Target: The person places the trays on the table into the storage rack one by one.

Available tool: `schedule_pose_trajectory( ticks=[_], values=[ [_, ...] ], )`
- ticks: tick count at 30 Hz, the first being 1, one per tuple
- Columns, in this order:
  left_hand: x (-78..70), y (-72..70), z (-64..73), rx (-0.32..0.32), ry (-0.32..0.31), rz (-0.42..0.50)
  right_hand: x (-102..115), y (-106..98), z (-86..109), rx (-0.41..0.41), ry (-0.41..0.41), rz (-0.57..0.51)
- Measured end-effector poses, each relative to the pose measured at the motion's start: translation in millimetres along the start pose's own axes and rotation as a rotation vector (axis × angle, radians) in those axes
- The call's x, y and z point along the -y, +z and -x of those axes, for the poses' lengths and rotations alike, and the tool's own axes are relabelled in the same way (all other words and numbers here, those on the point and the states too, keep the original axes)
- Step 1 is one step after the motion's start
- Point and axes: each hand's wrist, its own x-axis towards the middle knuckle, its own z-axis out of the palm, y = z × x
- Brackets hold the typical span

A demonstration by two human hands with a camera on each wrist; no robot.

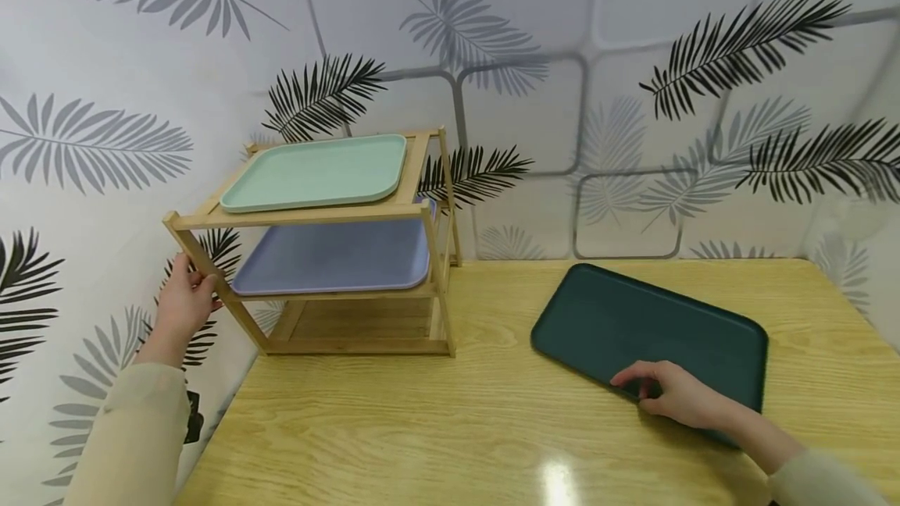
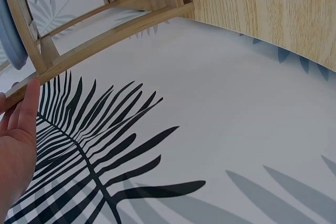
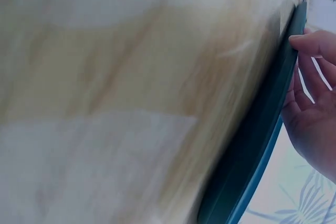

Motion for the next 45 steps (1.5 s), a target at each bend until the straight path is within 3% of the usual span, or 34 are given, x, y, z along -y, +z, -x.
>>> schedule_pose_trajectory(
  ticks=[8, 11, 14, 18, 21, 23, 27, 34, 39, 45],
  values=[
    [-0.6, -0.9, -0.4, -0.001, -0.010, 0.010, 6.0, 4.9, 0.9, 0.068, -0.068, -0.049],
    [-1.2, 0.8, 0.7, 0.003, -0.011, 0.012, 3.1, -1.8, 9.3, -0.009, -0.071, -0.057],
    [-2.0, 2.2, 2.1, 0.006, -0.007, 0.013, -5.6, -16.5, 22.9, -0.178, -0.063, -0.036],
    [-1.7, 2.7, 2.1, 0.004, -0.009, 0.012, -22.1, -42.0, 45.9, -0.416, 0.073, 0.075],
    [-0.9, 2.4, 1.0, 0.000, -0.012, 0.011, -34.5, -58.5, 63.1, -0.501, 0.236, 0.159],
    [-0.4, 1.9, 0.4, -0.004, -0.012, 0.008, -42.1, -66.1, 72.3, -0.504, 0.320, 0.169],
    [0.9, 0.7, 0.2, -0.007, -0.013, 0.001, -52.7, -70.0, 78.6, -0.449, 0.403, 0.117],
    [3.4, -0.7, 1.7, -0.012, -0.022, -0.001, -56.1, -62.1, 65.8, -0.460, 0.448, 0.079],
    [3.4, 0.8, 3.2, -0.011, -0.025, -0.002, -56.4, -62.0, 67.5, -0.459, 0.438, -0.052],
    [1.5, 2.1, 2.5, -0.004, -0.028, 0.009, -65.6, -56.9, 78.5, -0.443, 0.266, -0.535]
  ],
)
